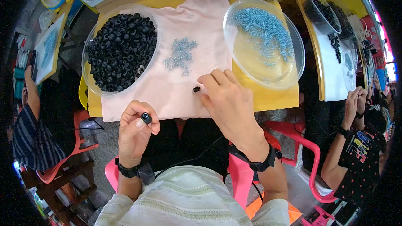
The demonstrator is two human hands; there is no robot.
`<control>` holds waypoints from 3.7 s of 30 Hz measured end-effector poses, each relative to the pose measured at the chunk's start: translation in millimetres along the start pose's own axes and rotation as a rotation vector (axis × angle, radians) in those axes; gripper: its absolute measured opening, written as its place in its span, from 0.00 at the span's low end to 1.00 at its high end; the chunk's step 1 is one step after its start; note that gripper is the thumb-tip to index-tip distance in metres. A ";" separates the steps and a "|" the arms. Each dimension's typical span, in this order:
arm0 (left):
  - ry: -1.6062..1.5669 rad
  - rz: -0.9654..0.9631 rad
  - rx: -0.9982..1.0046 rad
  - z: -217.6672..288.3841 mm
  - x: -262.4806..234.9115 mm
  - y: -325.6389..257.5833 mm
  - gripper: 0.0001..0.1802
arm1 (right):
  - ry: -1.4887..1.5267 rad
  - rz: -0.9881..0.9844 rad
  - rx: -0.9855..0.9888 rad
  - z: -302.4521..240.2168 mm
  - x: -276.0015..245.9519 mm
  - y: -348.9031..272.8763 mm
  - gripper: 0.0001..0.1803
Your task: Assembling small black plastic/rubber components by hand in a factory setting.
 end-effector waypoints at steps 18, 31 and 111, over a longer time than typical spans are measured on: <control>-0.030 -0.020 -0.084 -6.6 33.1 -5.8 0.11 | 1.102 -0.154 0.164 -21.8 -27.7 -5.0 0.07; 0.115 -0.021 -0.055 -2.3 41.5 -8.4 0.12 | 1.016 -0.192 0.055 -28.6 -34.1 -4.2 0.07; 1.782 0.270 0.607 94.4 4.6 75.3 0.09 | -0.010 0.393 -0.210 26.2 -86.9 141.2 0.09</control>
Point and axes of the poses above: each hand's wrist, its own y-axis towards the middle knuckle, its own x-axis out of the palm, z = x × y, the point moved 6 cm from there along y, towards the middle knuckle, and after that the axes turned 1 degree about z, right-handed, at the moved point
